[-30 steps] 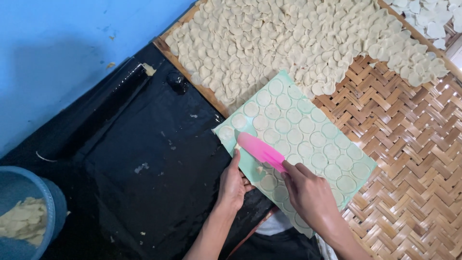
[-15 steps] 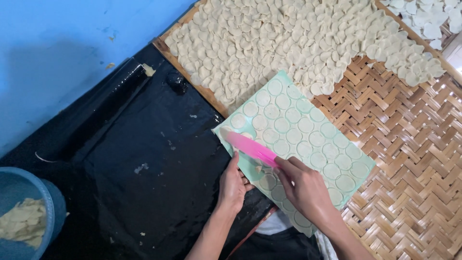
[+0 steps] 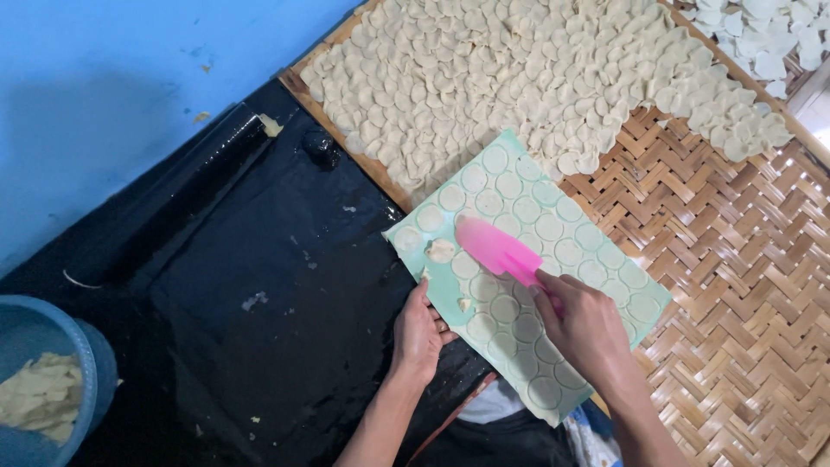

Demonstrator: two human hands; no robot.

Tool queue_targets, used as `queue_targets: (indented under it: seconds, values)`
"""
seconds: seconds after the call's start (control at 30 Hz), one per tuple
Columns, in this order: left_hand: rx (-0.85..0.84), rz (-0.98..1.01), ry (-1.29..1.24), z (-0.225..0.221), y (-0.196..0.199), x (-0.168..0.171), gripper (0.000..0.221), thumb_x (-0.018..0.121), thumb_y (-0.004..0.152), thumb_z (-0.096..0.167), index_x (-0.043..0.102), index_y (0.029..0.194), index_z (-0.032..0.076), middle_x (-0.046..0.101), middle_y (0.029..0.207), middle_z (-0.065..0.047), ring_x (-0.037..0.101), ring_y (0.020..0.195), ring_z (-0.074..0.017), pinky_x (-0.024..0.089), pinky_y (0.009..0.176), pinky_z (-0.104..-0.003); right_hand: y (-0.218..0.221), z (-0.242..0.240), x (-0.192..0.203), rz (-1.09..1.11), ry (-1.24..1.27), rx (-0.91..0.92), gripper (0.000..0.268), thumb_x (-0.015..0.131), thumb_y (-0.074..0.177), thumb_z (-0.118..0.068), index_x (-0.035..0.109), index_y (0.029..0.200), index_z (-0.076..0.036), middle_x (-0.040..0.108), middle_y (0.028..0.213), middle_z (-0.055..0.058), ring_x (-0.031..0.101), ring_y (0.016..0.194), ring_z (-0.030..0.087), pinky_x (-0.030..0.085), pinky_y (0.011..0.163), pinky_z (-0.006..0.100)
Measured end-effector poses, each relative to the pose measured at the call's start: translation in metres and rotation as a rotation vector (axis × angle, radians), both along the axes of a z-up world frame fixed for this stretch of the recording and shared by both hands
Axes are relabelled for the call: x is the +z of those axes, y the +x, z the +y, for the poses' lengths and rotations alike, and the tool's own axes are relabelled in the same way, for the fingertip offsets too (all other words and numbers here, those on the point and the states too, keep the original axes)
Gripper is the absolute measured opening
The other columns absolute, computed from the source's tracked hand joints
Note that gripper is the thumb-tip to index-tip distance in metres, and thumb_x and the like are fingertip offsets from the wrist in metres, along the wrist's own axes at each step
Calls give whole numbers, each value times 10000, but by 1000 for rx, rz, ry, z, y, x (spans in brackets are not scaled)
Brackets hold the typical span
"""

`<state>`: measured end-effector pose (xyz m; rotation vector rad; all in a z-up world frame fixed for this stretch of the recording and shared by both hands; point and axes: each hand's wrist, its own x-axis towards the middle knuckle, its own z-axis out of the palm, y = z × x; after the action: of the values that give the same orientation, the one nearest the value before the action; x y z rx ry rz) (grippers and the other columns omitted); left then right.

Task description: Separating small circular dough pieces from a thin sheet and placing them onto a woven drying rack.

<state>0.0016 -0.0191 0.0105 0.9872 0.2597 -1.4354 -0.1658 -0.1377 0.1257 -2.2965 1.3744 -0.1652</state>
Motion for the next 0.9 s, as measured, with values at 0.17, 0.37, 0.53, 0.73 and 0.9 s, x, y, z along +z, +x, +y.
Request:
queue_targets:
  seconds: [0.17,0.37,0.53,0.73,0.9]
  values:
    - [-13,-23,5,1,0,5,587,425,1005,493,588,1294,10,700,1160,-149,699,1053,-242,557,950,-427,-3,-15,-14,-14,66,67,328,682,895,-266,766,1136,-60,758,866,168,734,739,335,564,688,425]
    - [-17,-23,-22,2,0,1,598,459,1003,488,572,1325,-3,695,1154,-150,694,1042,-234,555,951,-425,-4,-28,-33,-28,322,45,350,677,910,-289,768,1186,-94,713,671,154,661,577,210,537,615,380]
    - [-18,-10,-43,2,0,2,591,496,994,449,548,1376,2,692,1164,-146,693,1056,-226,555,969,-422,-5,-28,-34,-118,527,-2,355,655,950,-302,788,1207,-96,554,569,34,449,537,100,392,497,340]
    - [-25,-10,-45,2,1,5,603,494,993,442,527,1404,2,682,1203,-155,684,1095,-236,542,997,-429,-30,-38,-55,-324,776,-83,385,641,966,-284,788,1229,-44,485,593,-42,388,528,63,301,462,281]
    - [-32,-2,-18,3,1,5,602,493,988,446,536,1397,6,681,1218,-159,670,1113,-254,519,996,-436,-63,-60,-60,-462,662,-308,372,639,971,-274,759,1230,-36,573,690,-54,435,560,42,340,472,250]
